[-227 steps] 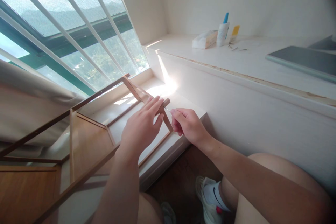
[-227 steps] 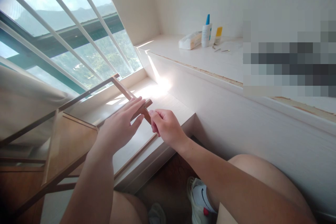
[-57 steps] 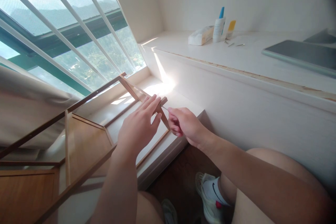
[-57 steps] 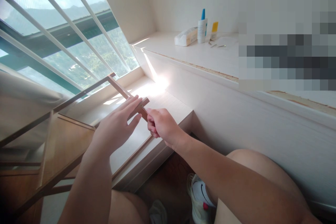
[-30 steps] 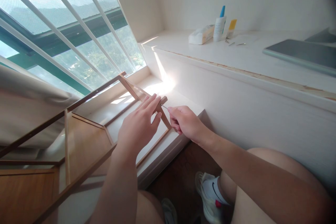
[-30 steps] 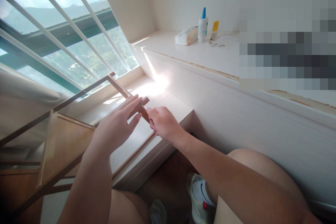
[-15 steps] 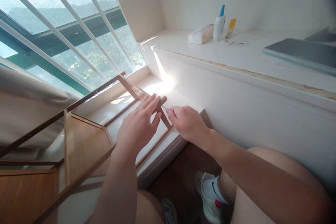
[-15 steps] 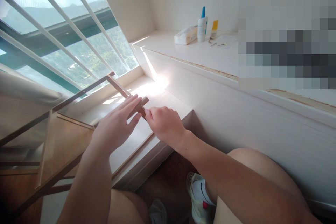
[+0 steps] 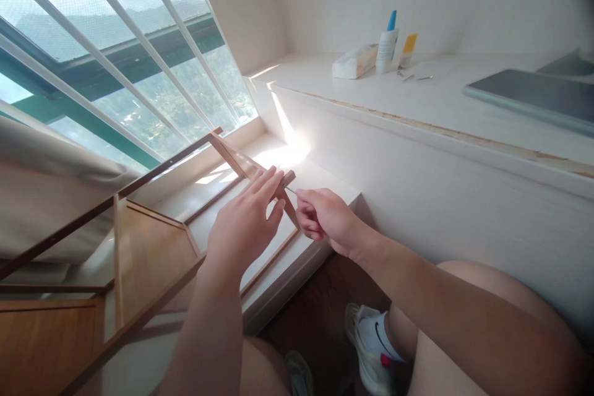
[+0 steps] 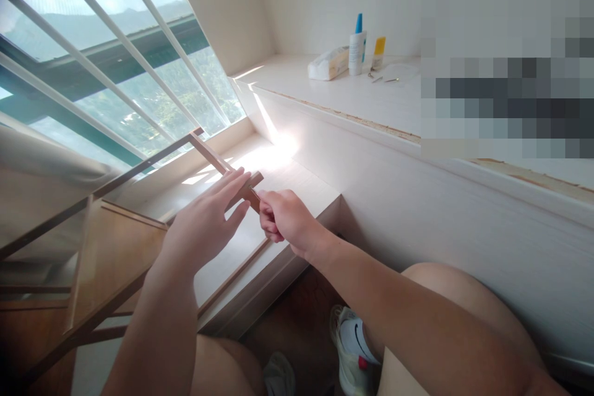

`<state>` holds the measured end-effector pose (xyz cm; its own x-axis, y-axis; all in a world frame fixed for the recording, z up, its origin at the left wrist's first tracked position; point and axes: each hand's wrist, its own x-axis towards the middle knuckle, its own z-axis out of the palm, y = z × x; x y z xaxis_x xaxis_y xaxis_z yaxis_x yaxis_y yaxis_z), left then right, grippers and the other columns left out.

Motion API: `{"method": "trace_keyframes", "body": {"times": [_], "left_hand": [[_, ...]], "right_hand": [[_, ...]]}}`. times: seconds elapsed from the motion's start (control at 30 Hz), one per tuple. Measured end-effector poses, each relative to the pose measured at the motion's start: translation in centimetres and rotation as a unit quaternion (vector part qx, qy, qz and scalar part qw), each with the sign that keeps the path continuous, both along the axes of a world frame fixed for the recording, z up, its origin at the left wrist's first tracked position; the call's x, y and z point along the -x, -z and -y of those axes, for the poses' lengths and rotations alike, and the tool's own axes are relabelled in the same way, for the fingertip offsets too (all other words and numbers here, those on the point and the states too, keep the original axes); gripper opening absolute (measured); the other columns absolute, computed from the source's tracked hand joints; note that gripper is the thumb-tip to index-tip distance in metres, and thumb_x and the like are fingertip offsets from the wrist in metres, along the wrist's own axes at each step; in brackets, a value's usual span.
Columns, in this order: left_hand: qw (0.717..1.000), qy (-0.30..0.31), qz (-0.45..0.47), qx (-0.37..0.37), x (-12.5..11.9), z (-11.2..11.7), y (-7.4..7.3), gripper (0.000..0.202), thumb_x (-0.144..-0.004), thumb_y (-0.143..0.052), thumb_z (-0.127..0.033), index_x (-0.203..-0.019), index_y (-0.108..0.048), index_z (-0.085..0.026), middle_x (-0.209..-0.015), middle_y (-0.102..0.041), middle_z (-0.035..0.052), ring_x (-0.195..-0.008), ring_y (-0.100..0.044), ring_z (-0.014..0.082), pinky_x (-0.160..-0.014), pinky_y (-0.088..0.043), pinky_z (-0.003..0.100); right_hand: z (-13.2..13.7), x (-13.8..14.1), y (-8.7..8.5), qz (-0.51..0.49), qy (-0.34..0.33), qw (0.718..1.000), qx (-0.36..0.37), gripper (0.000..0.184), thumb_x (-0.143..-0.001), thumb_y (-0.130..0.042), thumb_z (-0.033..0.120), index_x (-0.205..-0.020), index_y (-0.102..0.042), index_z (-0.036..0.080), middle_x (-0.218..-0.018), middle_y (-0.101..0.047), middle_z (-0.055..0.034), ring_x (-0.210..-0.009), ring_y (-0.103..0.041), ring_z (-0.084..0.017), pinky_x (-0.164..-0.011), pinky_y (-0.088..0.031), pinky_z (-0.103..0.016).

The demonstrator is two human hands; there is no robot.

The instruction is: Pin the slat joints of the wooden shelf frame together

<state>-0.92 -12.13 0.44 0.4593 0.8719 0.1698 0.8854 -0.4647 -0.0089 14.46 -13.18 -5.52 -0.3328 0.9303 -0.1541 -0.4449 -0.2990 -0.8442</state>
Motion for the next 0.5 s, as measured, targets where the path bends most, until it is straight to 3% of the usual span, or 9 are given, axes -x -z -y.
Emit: {"method": "trace_keyframes", "body": {"times": [0.17,0.3,0.5], "left_hand": [[1.0,-0.003,-0.002,-0.006,0.07,-0.03,0.03,0.048,-0.099,-0.038,-0.036,-0.146,-0.035,-0.043,-0.154,-0.036,-0.012,-0.138,-0.044,0.0208,-0.102,-0.05,0.036],[1.0,-0.001,0.0,-0.009,0.04,0.01,0.0,0.047,-0.099,-0.038,-0.036,-0.146,-0.036,-0.043,-0.154,-0.036,-0.0118,-0.137,-0.045,0.0208,-0.101,-0.051,0.037],[1.0,0.008,0.019,-0.014,0.13,-0.12,0.28,0.046,-0.098,-0.04,-0.033,-0.144,-0.04,-0.039,-0.152,-0.041,-0.009,-0.139,-0.041,0.0208,-0.102,-0.049,0.037]], "right_hand": [[0.11,-0.33,-0.52,-0.144,-0.044,0.982,0.109,0.037,-0.093,-0.044,0.034,-0.061,-0.029,0.021,-0.042,-0.032,0.0069,-0.035,-0.026,-0.007,-0.039,-0.013,-0.022],[0.15,-0.6,-0.42,-0.222,-0.089,0.961,0.142,0.036,-0.093,-0.043,0.033,-0.062,-0.028,0.022,-0.042,-0.031,0.0073,-0.034,-0.027,-0.008,-0.039,-0.015,-0.022],[0.72,-0.53,-1.07,-0.183,-0.042,0.973,0.132,0.037,-0.092,-0.044,0.032,-0.06,-0.028,0.021,-0.04,-0.03,0.0068,-0.033,-0.025,-0.007,-0.038,-0.012,-0.022]]}}
